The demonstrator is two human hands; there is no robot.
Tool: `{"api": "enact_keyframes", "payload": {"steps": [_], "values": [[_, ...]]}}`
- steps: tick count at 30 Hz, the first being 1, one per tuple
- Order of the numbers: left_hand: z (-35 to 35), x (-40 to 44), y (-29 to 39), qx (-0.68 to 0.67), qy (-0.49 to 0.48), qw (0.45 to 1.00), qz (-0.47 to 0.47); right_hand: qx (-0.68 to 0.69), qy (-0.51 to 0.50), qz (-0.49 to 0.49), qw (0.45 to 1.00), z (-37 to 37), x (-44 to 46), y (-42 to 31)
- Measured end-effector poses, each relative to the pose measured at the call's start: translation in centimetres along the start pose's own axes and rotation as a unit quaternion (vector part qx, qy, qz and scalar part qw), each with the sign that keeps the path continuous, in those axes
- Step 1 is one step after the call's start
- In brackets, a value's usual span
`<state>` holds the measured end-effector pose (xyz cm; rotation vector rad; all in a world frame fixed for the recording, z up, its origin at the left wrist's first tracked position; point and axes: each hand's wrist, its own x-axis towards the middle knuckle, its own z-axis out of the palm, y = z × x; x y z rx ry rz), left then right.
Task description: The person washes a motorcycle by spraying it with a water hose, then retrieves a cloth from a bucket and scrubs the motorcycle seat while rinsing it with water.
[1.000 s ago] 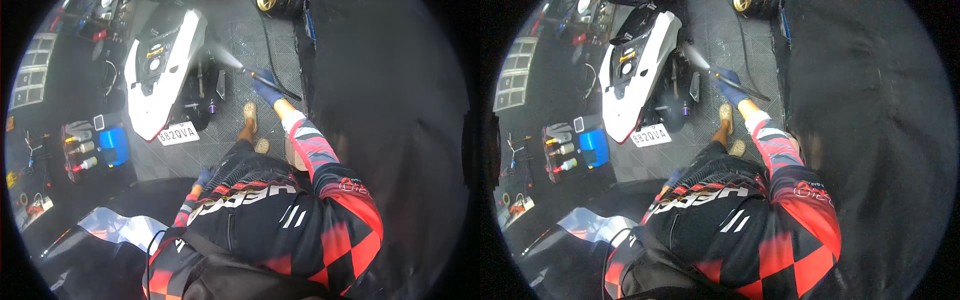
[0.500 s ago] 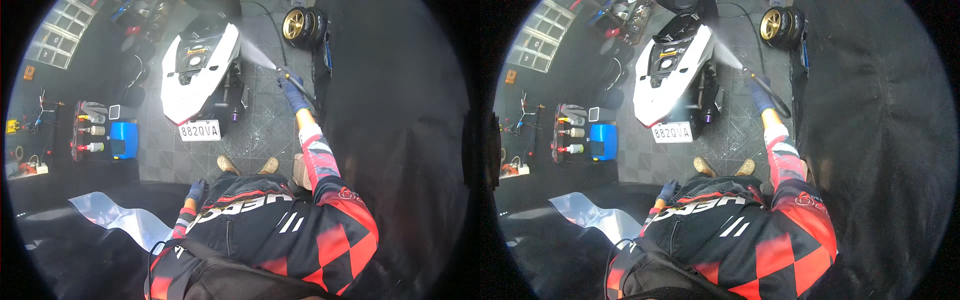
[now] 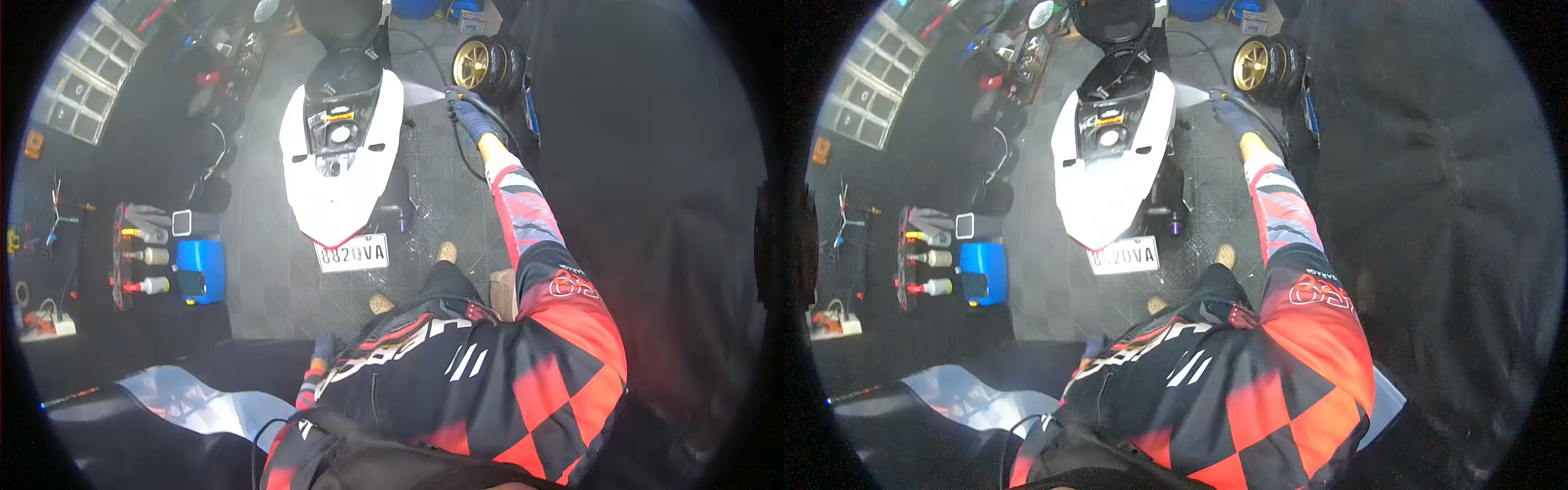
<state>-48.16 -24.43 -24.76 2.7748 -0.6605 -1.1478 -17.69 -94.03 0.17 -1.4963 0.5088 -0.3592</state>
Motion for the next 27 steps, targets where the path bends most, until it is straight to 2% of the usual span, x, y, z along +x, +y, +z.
{"api": "enact_keyframes", "payload": {"steps": [1,3,5,6,7,8,9,11,12,13,15,16,18,19,21,22,23,25,27], "values": [[-1.1,0.1,1.0,0.045,-0.018,0.999,0.020,0.004,0.003,0.000,1.000,0.5,1.5,0.0],[-2.0,0.6,2.3,-0.080,-0.046,0.993,-0.072,-0.058,-0.003,0.033,0.998,1.0,5.1,0.9],[-1.7,1.5,3.0,-0.078,0.006,0.995,-0.066,-0.065,-0.018,0.034,0.997,1.6,10.9,4.4],[-1.7,1.7,3.1,-0.015,0.047,0.999,-0.014,-0.105,-0.021,0.067,0.992,2.1,15.0,7.1],[-2.2,2.2,3.6,-0.009,0.026,1.000,-0.016,-0.146,-0.025,0.098,0.984,2.5,18.4,9.0],[-3.3,2.7,5.0,-0.037,0.078,0.996,-0.006,-0.165,-0.035,0.065,0.984,3.0,19.5,8.6],[-4.9,2.3,6.7,-0.063,0.128,0.990,0.002,-0.160,-0.045,0.075,0.983,3.5,21.4,10.8],[-7.0,2.5,9.4,-0.109,0.159,0.981,-0.037,-0.238,-0.034,-0.070,0.968,4.7,27.6,14.0],[-5.0,3.1,9.3,-0.021,0.093,0.992,-0.080,-0.247,-0.047,0.002,0.968,5.0,28.7,13.2],[-8.7,2.6,12.6,-0.066,0.052,0.985,-0.153,-0.240,-0.054,0.007,0.969,5.3,29.7,12.3],[-8.5,2.9,13.9,-0.048,0.022,0.997,-0.048,-0.198,-0.037,-0.051,0.978,5.6,31.7,10.5],[-9.1,3.1,15.9,-0.056,0.022,0.997,-0.058,-0.199,-0.050,-0.051,0.977,6.1,33.9,11.2],[-9.9,3.4,18.6,-0.109,0.079,0.987,-0.083,-0.223,0.030,-0.068,0.972,7.1,38.2,12.1],[-10.0,3.7,19.4,-0.111,0.081,0.986,-0.091,-0.220,0.022,-0.068,0.973,7.3,40.0,12.0],[-9.9,4.5,20.2,-0.073,0.016,0.992,-0.098,-0.240,0.077,-0.075,0.965,7.3,42.6,8.7],[-10.5,5.1,20.8,-0.080,0.013,0.991,-0.105,-0.217,0.091,-0.103,0.966,7.2,42.8,6.4],[-11.4,5.8,21.3,-0.094,0.014,0.989,-0.112,-0.214,0.088,-0.108,0.967,7.6,44.6,7.8],[-13.3,7.1,22.2,-0.110,0.017,0.986,-0.123,-0.131,0.005,-0.228,0.965,8.3,50.3,12.0],[-14.8,9.3,22.3,-0.117,0.022,0.985,-0.128,-0.117,0.015,-0.244,0.963,8.2,48.6,7.5]]}}
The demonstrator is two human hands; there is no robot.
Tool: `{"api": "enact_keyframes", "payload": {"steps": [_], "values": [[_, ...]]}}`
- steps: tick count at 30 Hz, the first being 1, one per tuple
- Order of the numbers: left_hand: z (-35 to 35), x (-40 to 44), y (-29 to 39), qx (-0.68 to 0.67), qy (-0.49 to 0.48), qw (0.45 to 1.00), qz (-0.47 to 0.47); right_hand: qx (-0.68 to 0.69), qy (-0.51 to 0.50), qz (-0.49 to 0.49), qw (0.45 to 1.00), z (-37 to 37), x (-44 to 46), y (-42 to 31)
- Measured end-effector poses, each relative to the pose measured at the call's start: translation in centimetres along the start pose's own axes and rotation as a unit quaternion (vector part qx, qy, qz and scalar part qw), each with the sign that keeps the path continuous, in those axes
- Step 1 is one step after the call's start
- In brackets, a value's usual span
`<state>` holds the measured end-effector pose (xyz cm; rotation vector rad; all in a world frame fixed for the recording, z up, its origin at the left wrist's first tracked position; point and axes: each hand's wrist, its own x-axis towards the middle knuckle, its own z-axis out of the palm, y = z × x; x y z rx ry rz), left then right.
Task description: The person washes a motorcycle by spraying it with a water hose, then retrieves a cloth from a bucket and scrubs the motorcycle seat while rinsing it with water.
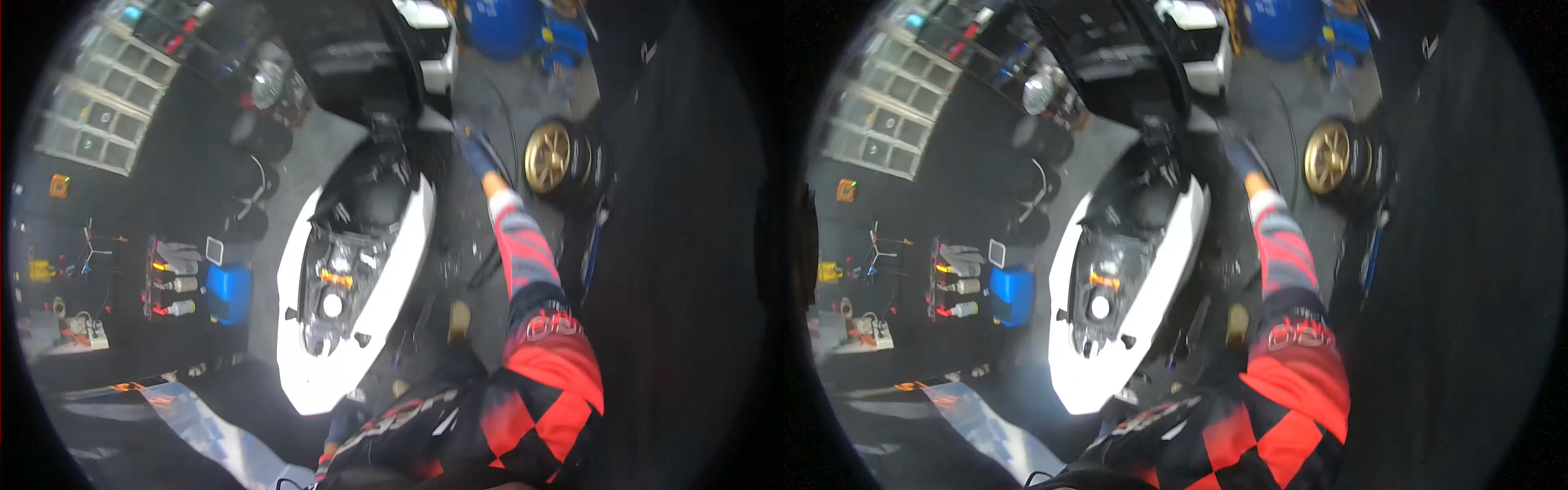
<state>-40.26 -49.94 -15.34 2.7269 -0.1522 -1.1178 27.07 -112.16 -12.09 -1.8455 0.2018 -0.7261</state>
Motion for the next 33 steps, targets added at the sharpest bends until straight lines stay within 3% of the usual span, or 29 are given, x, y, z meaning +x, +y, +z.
{"api": "enact_keyframes", "payload": {"steps": [2,3,4,5,6,7,8,9,11,12,14,15,16,17,18,19,20,22,23,25,26,28,29,30,32,33], "values": [[-0.7,1.8,0.6,-0.006,-0.005,1.000,-0.017,0.036,0.029,-0.030,0.998,-1.8,-0.5,-3.4],[-1.0,2.1,0.6,-0.009,-0.012,1.000,-0.027,0.152,0.015,0.140,0.978,-2.8,-0.9,-4.0],[-1.3,2.5,0.6,-0.009,-0.018,0.999,-0.038,0.103,0.019,0.139,0.985,-3.3,-0.6,-2.7],[-1.3,2.9,0.5,-0.009,-0.024,0.998,-0.049,0.066,0.062,0.077,0.993,-3.9,-1.6,-4.2],[-1.3,2.9,0.3,-0.012,-0.028,0.998,-0.060,-0.067,0.033,0.015,0.997,-3.4,-1.7,-2.7],[-1.1,2.9,-0.1,-0.014,-0.031,0.997,-0.071,-0.147,-0.078,0.080,0.983,-5.4,-3.6,-6.4],[-0.8,2.8,-0.3,-0.010,-0.034,0.996,-0.083,-0.147,-0.110,-0.013,0.983,-5.4,-4.8,-4.9],[-0.3,2.8,-0.7,-0.008,-0.035,0.995,-0.092,-0.221,-0.114,0.068,0.966,-6.1,-6.1,-6.6],[0.6,2.6,-1.5,-0.023,-0.012,0.995,-0.097,-0.135,-0.125,0.058,0.981,-9.5,-9.7,-13.7],[1.1,1.9,-1.7,-0.043,0.004,0.995,-0.094,-0.155,-0.096,0.062,0.981,-10.2,-11.6,-13.1],[5.9,2.3,-5.5,-0.184,0.048,0.977,-0.099,-0.170,-0.083,0.054,0.980,-12.7,-16.4,-12.6],[7.5,2.9,-5.9,-0.486,0.186,0.846,-0.119,-0.163,-0.102,0.040,0.981,-13.8,-19.4,-13.1],[6.6,0.5,-6.2,-0.338,0.079,0.923,-0.164,-0.095,-0.113,0.012,0.989,-15.1,-22.6,-15.0],[9.6,1.1,-8.4,-0.292,0.096,0.943,-0.127,-0.137,-0.130,0.025,0.982,-16.0,-25.7,-18.5],[14.2,3.0,-11.9,-0.067,0.177,0.982,0.000,-0.208,-0.135,0.011,0.969,-16.5,-28.1,-18.6],[9.1,-0.4,-10.1,-0.307,0.056,0.928,-0.202,-0.279,-0.134,-0.002,0.951,-16.9,-30.5,-18.8],[16.9,2.7,-15.6,-0.180,0.116,0.974,-0.078,-0.283,-0.153,-0.005,0.947,-16.5,-33.5,-21.0],[14.7,-1.4,-16.5,-0.338,0.044,0.926,-0.163,-0.234,-0.122,0.014,0.965,-16.5,-38.8,-28.5],[14.8,-4.0,-18.4,-0.343,0.033,0.925,-0.162,-0.243,-0.127,0.017,0.962,-15.9,-41.5,-31.9],[14.8,-6.4,-19.9,-0.383,0.075,0.908,-0.153,-0.184,-0.103,-0.104,0.972,-15.2,-45.0,-39.0],[15.1,-7.1,-20.6,-0.374,0.061,0.916,-0.132,-0.201,-0.103,-0.108,0.968,-14.7,-46.1,-42.5],[17.0,-9.4,-25.7,-0.073,0.146,0.987,0.012,-0.204,-0.089,-0.134,0.966,-13.3,-47.3,-46.4],[20.3,-8.0,-29.4,-0.039,0.168,0.984,0.054,-0.171,-0.079,-0.113,0.976,-12.5,-48.8,-50.6],[18.1,-9.2,-29.6,-0.169,0.090,0.982,0.005,-0.190,-0.079,-0.129,0.970,-11.7,-50.5,-54.5],[12.2,-12.3,-29.0,-0.404,-0.020,0.903,-0.144,-0.169,-0.102,-0.054,0.979,-10.5,-54.5,-62.1],[21.1,-6.4,-36.4,-0.454,0.075,0.887,-0.040,-0.127,-0.157,-0.068,0.977,-9.6,-56.1,-64.9]]}}
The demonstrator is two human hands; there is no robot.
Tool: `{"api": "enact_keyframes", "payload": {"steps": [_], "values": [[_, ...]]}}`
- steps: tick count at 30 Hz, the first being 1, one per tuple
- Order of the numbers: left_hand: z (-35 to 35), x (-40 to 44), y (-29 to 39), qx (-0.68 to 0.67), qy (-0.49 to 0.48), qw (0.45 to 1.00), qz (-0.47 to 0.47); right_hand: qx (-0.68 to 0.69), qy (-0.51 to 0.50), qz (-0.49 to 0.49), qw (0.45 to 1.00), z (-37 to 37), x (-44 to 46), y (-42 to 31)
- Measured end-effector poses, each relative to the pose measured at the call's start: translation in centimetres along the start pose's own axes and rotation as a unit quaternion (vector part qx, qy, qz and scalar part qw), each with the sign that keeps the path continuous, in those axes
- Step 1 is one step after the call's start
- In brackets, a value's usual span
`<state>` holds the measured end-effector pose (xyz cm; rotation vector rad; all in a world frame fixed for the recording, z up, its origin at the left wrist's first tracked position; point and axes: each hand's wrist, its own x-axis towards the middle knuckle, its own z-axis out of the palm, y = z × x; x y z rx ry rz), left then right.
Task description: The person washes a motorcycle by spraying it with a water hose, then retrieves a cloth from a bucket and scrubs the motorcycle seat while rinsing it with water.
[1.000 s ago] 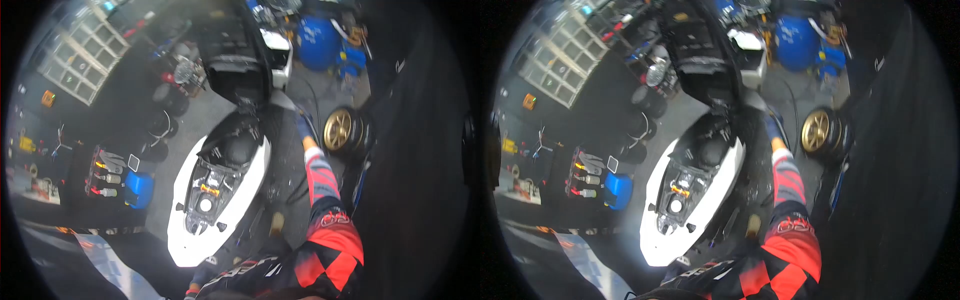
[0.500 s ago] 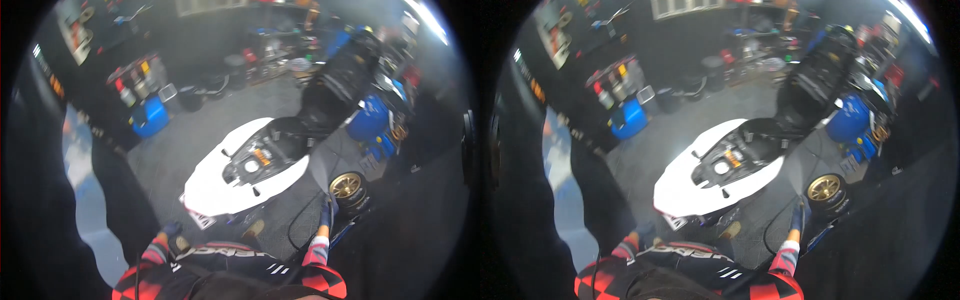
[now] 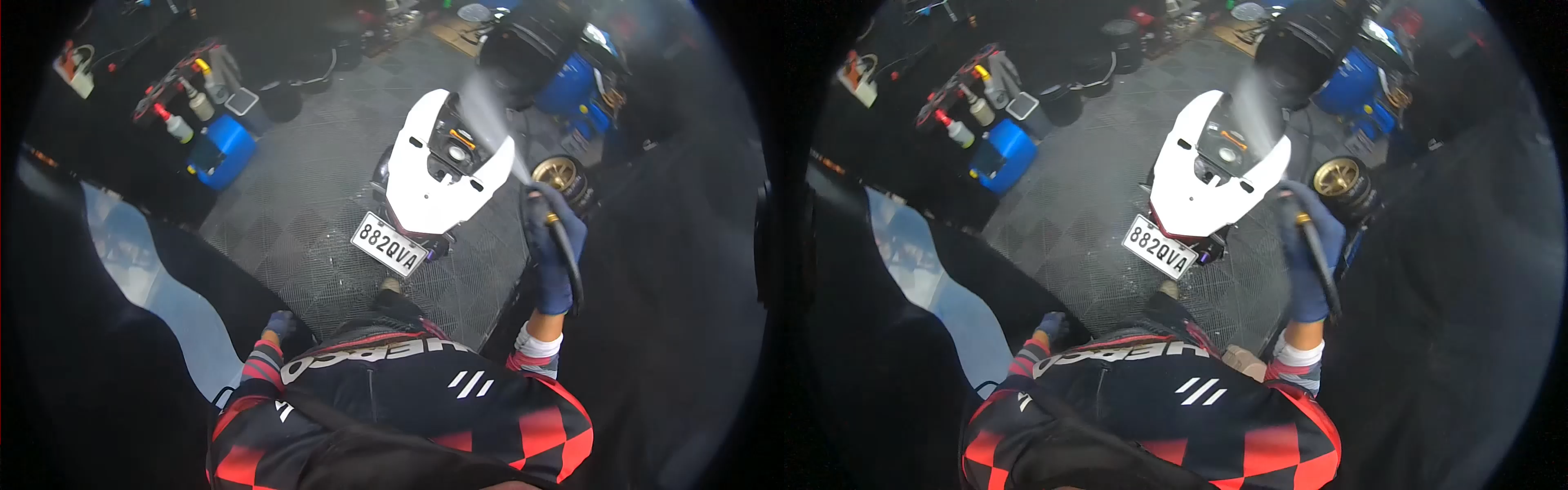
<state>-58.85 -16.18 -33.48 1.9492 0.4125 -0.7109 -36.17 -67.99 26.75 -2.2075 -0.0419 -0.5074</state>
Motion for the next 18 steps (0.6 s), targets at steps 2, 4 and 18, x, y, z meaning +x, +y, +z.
{"api": "enact_keyframes", "payload": {"steps": [2,4,18], "values": [[-2.2,1.4,2.7,0.196,-0.028,0.980,0.012,0.037,-0.048,-0.028,0.998,1.6,-1.1,-2.6],[-4.5,2.3,7.1,0.459,-0.033,0.886,0.055,-0.006,-0.070,-0.159,0.985,3.3,-1.4,-3.1],[-27.2,15.7,15.0,0.119,0.138,0.978,0.096,0.070,0.030,0.115,0.990,12.2,7.3,2.0]]}}
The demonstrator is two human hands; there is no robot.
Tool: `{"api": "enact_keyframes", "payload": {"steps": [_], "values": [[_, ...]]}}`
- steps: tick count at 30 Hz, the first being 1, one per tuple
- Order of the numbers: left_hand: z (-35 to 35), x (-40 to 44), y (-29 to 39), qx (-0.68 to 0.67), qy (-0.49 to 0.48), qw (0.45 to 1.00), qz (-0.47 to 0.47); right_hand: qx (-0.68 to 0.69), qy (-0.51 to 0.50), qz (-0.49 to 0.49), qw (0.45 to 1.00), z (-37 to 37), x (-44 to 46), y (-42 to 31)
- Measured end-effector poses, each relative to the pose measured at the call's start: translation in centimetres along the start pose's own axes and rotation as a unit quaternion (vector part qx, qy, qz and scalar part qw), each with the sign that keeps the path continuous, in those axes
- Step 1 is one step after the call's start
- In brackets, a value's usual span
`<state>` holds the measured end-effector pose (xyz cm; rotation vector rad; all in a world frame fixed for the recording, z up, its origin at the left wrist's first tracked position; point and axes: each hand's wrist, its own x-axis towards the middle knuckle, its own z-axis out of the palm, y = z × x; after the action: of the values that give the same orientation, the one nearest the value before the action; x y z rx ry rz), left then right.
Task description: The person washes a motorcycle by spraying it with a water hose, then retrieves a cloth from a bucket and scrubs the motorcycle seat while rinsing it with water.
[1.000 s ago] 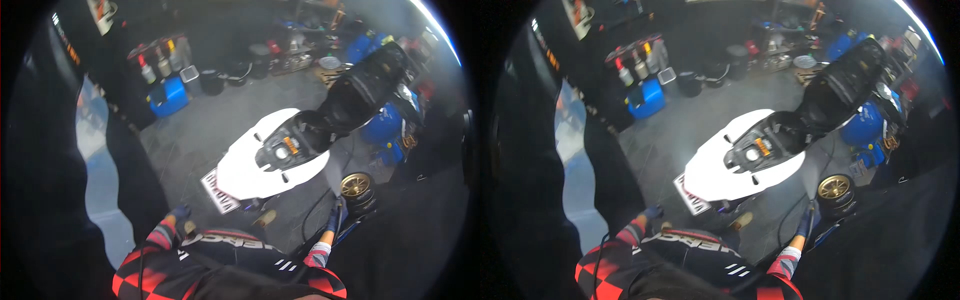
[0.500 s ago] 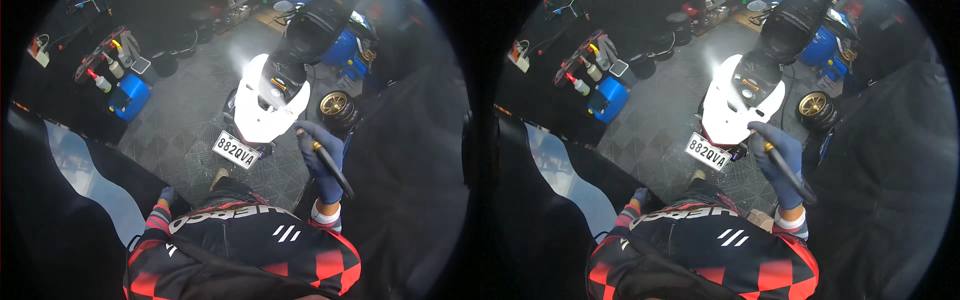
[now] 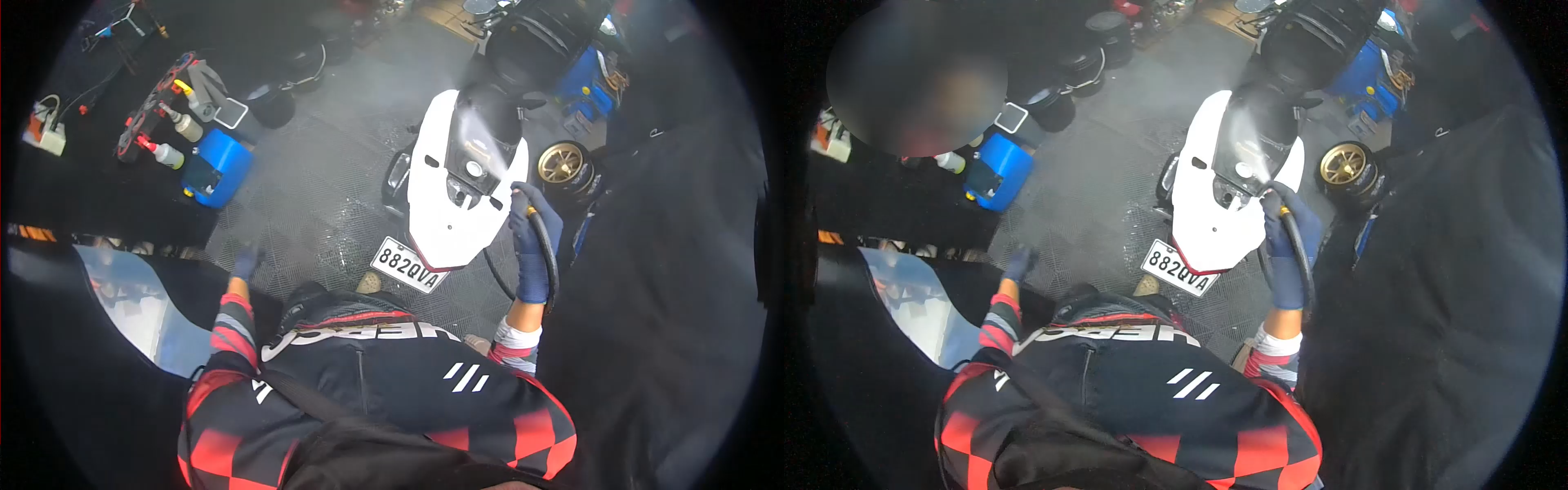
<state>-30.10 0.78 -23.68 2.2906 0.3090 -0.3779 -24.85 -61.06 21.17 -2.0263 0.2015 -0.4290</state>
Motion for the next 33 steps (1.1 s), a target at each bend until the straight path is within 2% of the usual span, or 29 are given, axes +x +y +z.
{"api": "enact_keyframes", "payload": {"steps": [1,2,3,4,5,7,9,11,12,13,14,15,16,17,18,19,20,21,22,24,26,28,30,33], "values": [[-3.3,-0.3,4.8,-0.124,0.003,0.990,-0.065,-0.006,0.003,0.003,1.000,0.2,-0.1,-0.2],[-5.1,0.2,6.7,-0.120,-0.003,0.991,-0.062,0.002,-0.032,0.009,0.999,0.9,-0.6,-0.5],[-7.0,1.3,8.2,-0.236,0.053,0.966,-0.088,0.013,-0.066,0.013,0.998,1.7,-0.7,-0.8],[-9.0,3.0,9.2,-0.348,0.108,0.925,-0.111,0.015,-0.058,0.013,0.998,2.2,-0.5,-1.1],[-11.3,5.1,9.6,-0.344,0.106,0.927,-0.103,0.015,0.019,-0.010,1.000,2.3,0.0,-1.2],[-16.1,10.2,9.5,-0.386,0.190,0.901,-0.063,0.009,0.173,-0.057,0.983,2.6,0.9,-1.6],[-21.7,14.4,10.9,-0.335,0.197,0.921,0.004,0.028,0.195,-0.031,0.980,3.3,1.4,-2.9],[-26.9,15.4,16.1,-0.347,0.220,0.912,-0.008,0.042,0.214,0.007,0.976,3.6,0.1,-3.4],[-29.2,18.4,15.4,-0.148,0.296,0.931,0.155,-0.061,0.209,-0.048,0.975,4.4,0.4,-3.6],[-32.0,20.8,14.4,0.068,0.362,0.881,0.297,-0.156,0.194,-0.107,0.963,6.3,1.0,-3.8],[-34.4,23.4,14.9,-0.242,0.321,0.903,0.153,-0.119,0.228,-0.024,0.966,8.6,0.6,-7.5],[-36.9,27.2,12.0,-0.099,0.373,0.877,0.288,0.012,0.240,-0.073,0.968,8.6,1.2,-4.8],[-39.1,19.8,22.6,-0.230,0.353,0.906,0.051,-0.049,0.299,-0.017,0.953,12.7,1.2,-11.9],[-42.5,25.3,15.9,-0.169,0.399,0.882,0.182,-0.052,0.300,-0.028,0.952,11.5,1.6,-9.5],[-44.7,29.7,12.2,-0.070,0.462,0.844,0.264,-0.096,0.289,-0.065,0.950,10.9,2.2,-7.5],[-47.0,27.8,15.1,-0.187,0.426,0.854,0.233,-0.110,0.224,0.007,0.968,10.4,2.2,-6.6],[-49.4,25.7,18.3,-0.315,0.394,0.840,0.199,-0.055,0.207,0.014,0.977,12.6,2.1,-7.7],[-51.8,23.5,21.7,-0.433,0.373,0.805,0.160,-0.050,0.185,0.010,0.981,13.5,1.9,-7.4],[-54.5,23.5,21.8,-0.430,0.381,0.802,0.161,-0.041,0.187,0.013,0.981,14.2,1.5,-7.2],[-59.0,24.5,22.1,-0.572,0.480,0.634,0.202,-0.028,0.217,0.024,0.976,15.5,1.0,-6.2],[-62.7,23.9,21.7,-0.557,0.589,0.542,0.223,-0.013,0.241,0.036,0.970,16.3,0.7,-5.2],[-65.9,23.5,19.7,-0.451,0.672,0.528,0.259,-0.004,0.260,0.046,0.964,16.8,0.4,-4.4],[-68.9,24.0,18.9,-0.380,0.790,0.413,0.247,0.004,0.277,0.052,0.960,17.2,0.3,-3.7],[-70.2,20.3,20.8,-0.380,0.788,0.409,0.260,0.011,0.292,0.062,0.954,16.7,0.7,-2.2]]}}
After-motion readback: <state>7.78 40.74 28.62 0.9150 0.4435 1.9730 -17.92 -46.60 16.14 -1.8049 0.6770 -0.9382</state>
